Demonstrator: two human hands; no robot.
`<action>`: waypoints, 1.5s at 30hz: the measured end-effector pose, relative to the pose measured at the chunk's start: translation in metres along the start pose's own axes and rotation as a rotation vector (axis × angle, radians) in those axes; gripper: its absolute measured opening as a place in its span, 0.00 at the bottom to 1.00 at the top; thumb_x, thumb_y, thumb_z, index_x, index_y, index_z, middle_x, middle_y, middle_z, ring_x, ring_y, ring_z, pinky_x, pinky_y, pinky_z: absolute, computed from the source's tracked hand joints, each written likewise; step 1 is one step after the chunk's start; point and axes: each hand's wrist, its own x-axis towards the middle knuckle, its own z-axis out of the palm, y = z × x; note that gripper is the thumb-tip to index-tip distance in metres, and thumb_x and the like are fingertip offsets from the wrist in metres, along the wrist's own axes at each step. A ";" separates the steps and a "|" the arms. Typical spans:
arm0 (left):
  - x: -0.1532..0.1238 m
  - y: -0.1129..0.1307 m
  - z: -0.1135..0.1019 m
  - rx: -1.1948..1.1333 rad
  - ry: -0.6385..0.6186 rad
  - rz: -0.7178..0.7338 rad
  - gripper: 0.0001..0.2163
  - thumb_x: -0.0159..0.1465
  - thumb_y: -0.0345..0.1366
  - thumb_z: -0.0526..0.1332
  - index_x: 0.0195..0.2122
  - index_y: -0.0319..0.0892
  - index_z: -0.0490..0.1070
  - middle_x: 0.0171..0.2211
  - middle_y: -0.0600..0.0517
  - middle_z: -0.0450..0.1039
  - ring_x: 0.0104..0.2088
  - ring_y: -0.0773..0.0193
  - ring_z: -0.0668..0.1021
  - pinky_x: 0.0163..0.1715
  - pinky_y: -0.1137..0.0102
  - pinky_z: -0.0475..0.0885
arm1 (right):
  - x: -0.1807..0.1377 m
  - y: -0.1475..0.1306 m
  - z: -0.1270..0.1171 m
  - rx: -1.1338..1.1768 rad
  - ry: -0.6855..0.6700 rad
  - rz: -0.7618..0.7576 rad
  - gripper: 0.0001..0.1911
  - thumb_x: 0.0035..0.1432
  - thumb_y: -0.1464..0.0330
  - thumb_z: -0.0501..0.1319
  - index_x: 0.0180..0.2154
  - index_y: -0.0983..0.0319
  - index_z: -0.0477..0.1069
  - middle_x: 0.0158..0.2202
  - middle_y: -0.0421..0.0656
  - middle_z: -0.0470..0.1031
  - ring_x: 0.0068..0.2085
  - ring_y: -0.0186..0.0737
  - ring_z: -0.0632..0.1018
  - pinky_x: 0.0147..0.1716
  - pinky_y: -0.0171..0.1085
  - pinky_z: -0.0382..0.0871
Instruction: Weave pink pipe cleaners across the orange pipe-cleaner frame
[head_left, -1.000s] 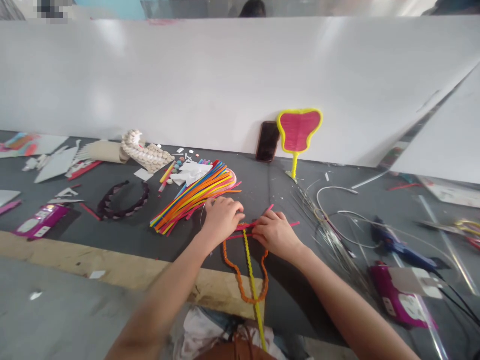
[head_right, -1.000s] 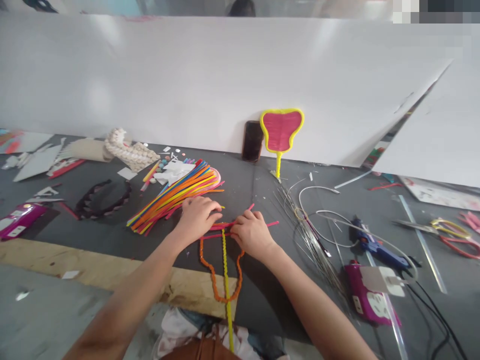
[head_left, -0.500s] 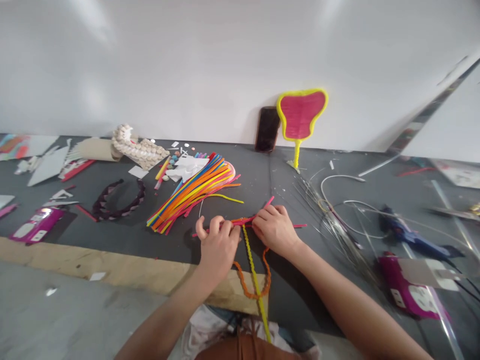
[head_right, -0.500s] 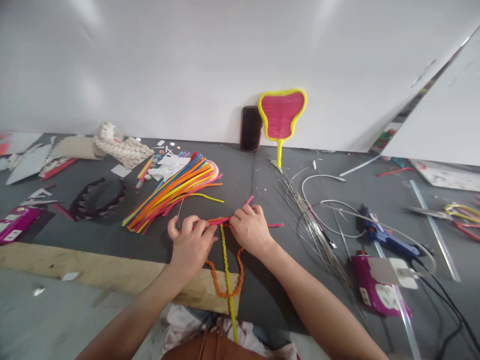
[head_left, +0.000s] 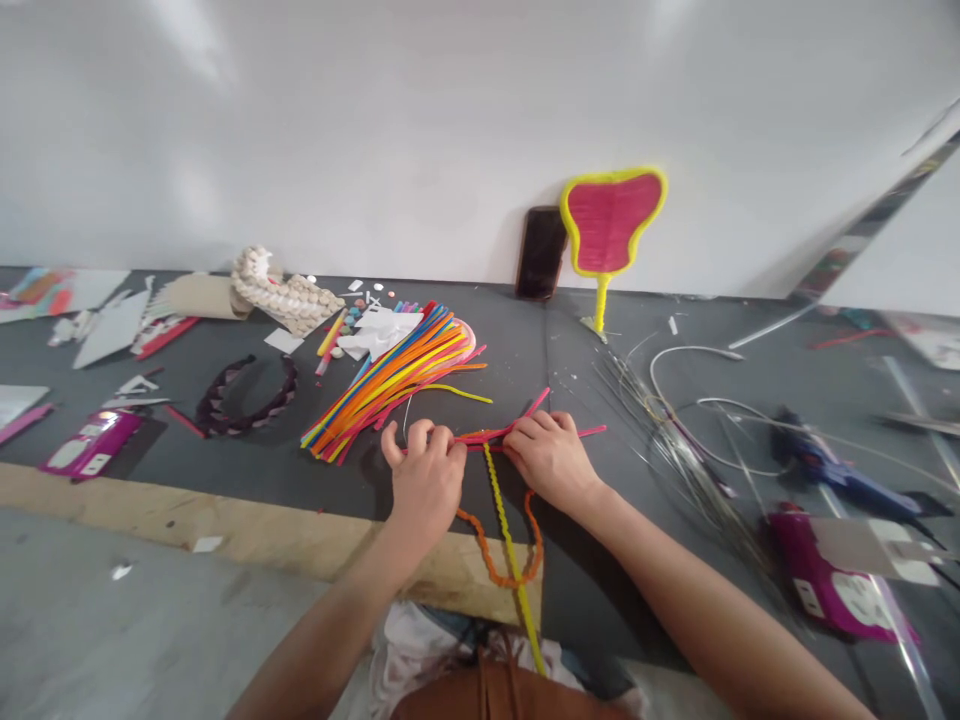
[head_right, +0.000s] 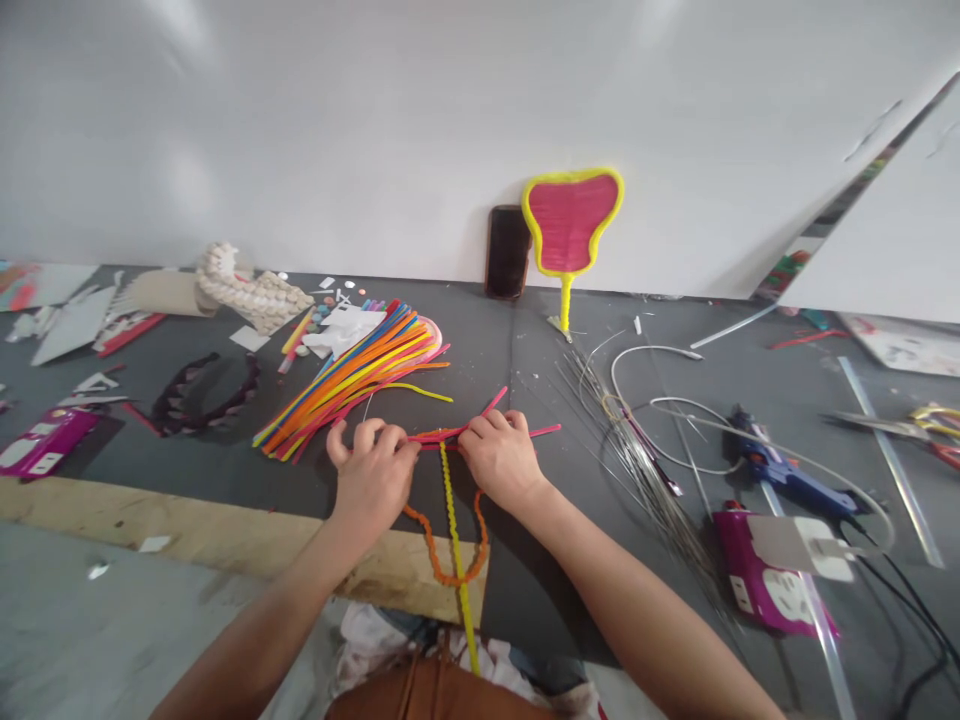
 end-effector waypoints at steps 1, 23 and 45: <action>0.002 0.001 -0.001 0.011 -0.013 0.008 0.11 0.63 0.27 0.55 0.32 0.46 0.77 0.35 0.46 0.75 0.49 0.48 0.69 0.57 0.40 0.48 | 0.000 -0.001 -0.002 0.008 0.003 -0.003 0.10 0.65 0.68 0.56 0.35 0.59 0.76 0.36 0.43 0.78 0.40 0.41 0.69 0.43 0.43 0.51; 0.007 -0.033 -0.015 -0.169 -0.027 -0.080 0.10 0.63 0.27 0.55 0.33 0.47 0.73 0.33 0.53 0.80 0.45 0.55 0.73 0.54 0.47 0.50 | -0.011 -0.019 -0.003 0.067 -0.124 -0.153 0.14 0.64 0.70 0.55 0.47 0.52 0.76 0.47 0.45 0.76 0.49 0.47 0.67 0.52 0.51 0.49; -0.037 -0.057 0.002 -1.203 -0.037 -0.633 0.17 0.55 0.45 0.65 0.42 0.41 0.73 0.29 0.52 0.75 0.31 0.63 0.78 0.32 0.69 0.75 | -0.010 -0.018 -0.001 0.096 -0.124 -0.142 0.14 0.63 0.71 0.56 0.46 0.51 0.76 0.47 0.41 0.77 0.50 0.45 0.68 0.51 0.48 0.49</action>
